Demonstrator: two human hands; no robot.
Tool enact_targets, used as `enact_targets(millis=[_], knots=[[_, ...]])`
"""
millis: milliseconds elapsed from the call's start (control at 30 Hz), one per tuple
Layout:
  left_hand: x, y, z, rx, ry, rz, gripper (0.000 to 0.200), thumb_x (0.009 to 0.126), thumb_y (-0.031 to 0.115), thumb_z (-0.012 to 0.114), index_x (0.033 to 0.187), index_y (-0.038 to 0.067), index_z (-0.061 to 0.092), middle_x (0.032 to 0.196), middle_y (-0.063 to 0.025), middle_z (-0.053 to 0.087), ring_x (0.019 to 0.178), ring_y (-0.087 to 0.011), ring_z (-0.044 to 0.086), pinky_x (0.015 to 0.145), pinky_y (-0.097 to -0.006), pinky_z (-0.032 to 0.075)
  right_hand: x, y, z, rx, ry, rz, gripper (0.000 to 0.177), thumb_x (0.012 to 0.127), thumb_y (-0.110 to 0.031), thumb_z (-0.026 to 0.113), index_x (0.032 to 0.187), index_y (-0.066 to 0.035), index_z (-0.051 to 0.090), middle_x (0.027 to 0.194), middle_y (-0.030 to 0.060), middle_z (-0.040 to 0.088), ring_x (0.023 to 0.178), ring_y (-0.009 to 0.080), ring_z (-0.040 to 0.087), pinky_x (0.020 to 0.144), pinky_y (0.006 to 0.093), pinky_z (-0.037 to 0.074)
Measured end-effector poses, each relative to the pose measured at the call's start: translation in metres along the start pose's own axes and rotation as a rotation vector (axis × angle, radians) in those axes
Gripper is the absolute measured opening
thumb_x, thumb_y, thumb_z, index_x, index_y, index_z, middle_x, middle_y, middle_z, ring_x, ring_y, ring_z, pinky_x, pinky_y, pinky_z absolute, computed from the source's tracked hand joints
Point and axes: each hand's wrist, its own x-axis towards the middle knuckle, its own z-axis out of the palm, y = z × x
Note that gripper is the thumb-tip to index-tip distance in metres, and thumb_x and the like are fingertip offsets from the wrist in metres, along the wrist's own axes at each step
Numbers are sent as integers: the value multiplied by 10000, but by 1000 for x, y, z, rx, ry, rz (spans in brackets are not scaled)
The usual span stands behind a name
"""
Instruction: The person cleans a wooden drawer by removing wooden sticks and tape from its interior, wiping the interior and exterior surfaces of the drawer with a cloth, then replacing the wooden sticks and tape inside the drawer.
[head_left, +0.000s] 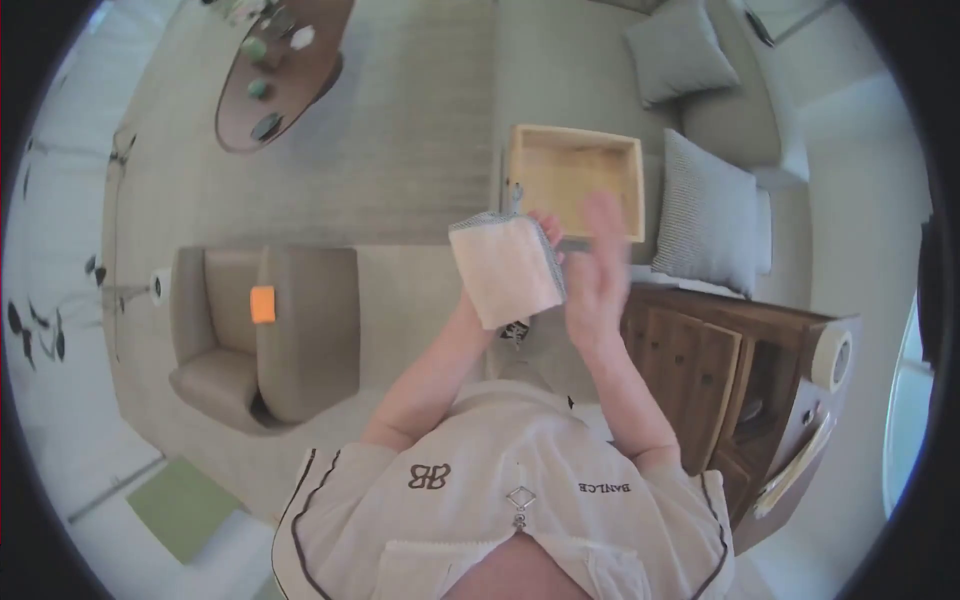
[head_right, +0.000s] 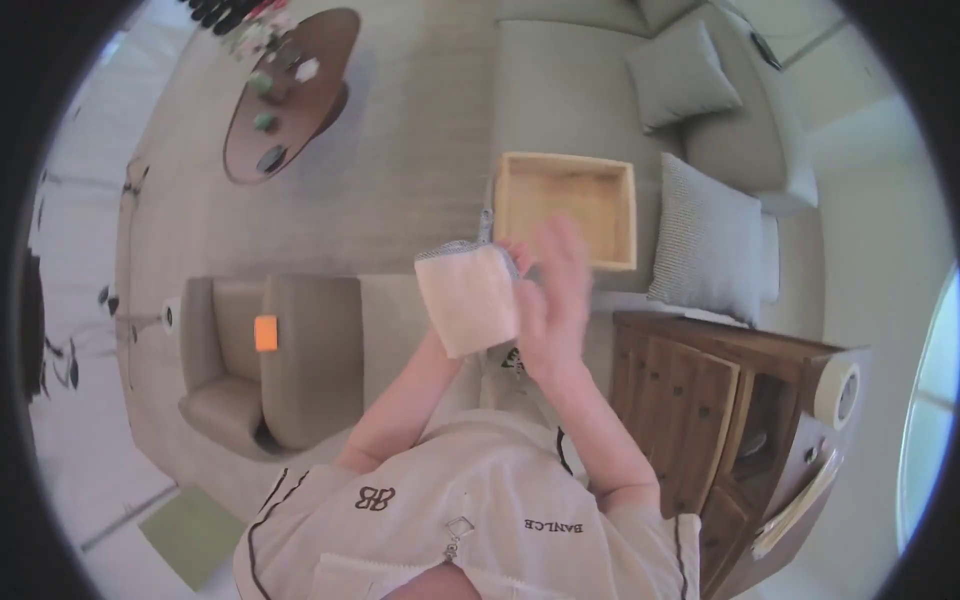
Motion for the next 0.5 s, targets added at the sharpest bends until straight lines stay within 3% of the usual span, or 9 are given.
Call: enact_targets(millis=[67,100,167,200,267,300,400,500], knots=[[-4,-51,12,-4,-261,707,414,900,338,244,1225,100,146,1257,-11,84,1177,-149,67,978,-352,64,-7,2,8,53,-138,16,452,916,-303,362,1253,-8,423,1344,155,338,1280,287,254,1043,422,210],[-5,-54,3,-7,-323,895,494,908,387,212,1290,95,99,1336,-11,22,1241,-147,-6,1025,-362,2,-12,3,14,66,-182,15,467,918,-308,364,1266,-2,422,1362,164,337,1298,294,254,1056,428,206],[-6,-15,-48,77,-43,387,478,923,376,283,1339,152,217,1380,-54,209,1275,-222,193,1065,-393,115,-22,9,29,151,-439,48,541,925,-389,345,1258,31,414,1351,192,339,1285,310,268,1057,434,197],[-12,-1,-58,90,25,269,476,926,373,300,1352,166,246,1391,-65,255,1283,-241,243,1075,-401,143,-25,8,32,171,-514,52,561,926,-409,340,1256,39,411,1349,199,340,1282,314,272,1058,435,194],[-36,20,-47,-82,-207,118,420,907,328,381,1276,127,373,1323,-81,383,1252,-232,334,1045,-404,242,-26,-3,32,119,-466,-102,545,901,-351,411,1284,34,369,1342,219,337,1278,337,274,1067,457,184],[-44,31,-42,-124,-266,84,407,902,317,401,1257,118,404,1306,-85,415,1244,-230,357,1038,-404,267,-30,-7,35,107,-457,-143,547,895,-337,429,1291,33,359,1341,224,336,1277,343,274,1069,463,182],[-60,63,-37,-47,-47,218,226,861,256,460,1011,110,543,1072,-92,521,1033,-216,476,832,-350,380,-49,-8,55,-233,-540,-374,618,817,-407,557,1304,-70,383,1349,135,354,1249,339,315,996,485,260],[-83,84,-66,-21,-38,125,306,865,350,465,1073,145,556,1204,-108,484,1199,-236,378,983,-401,275,-59,-3,88,-312,-479,-571,409,793,-126,453,1197,-82,500,1233,129,473,1114,333,457,911,462,364]])
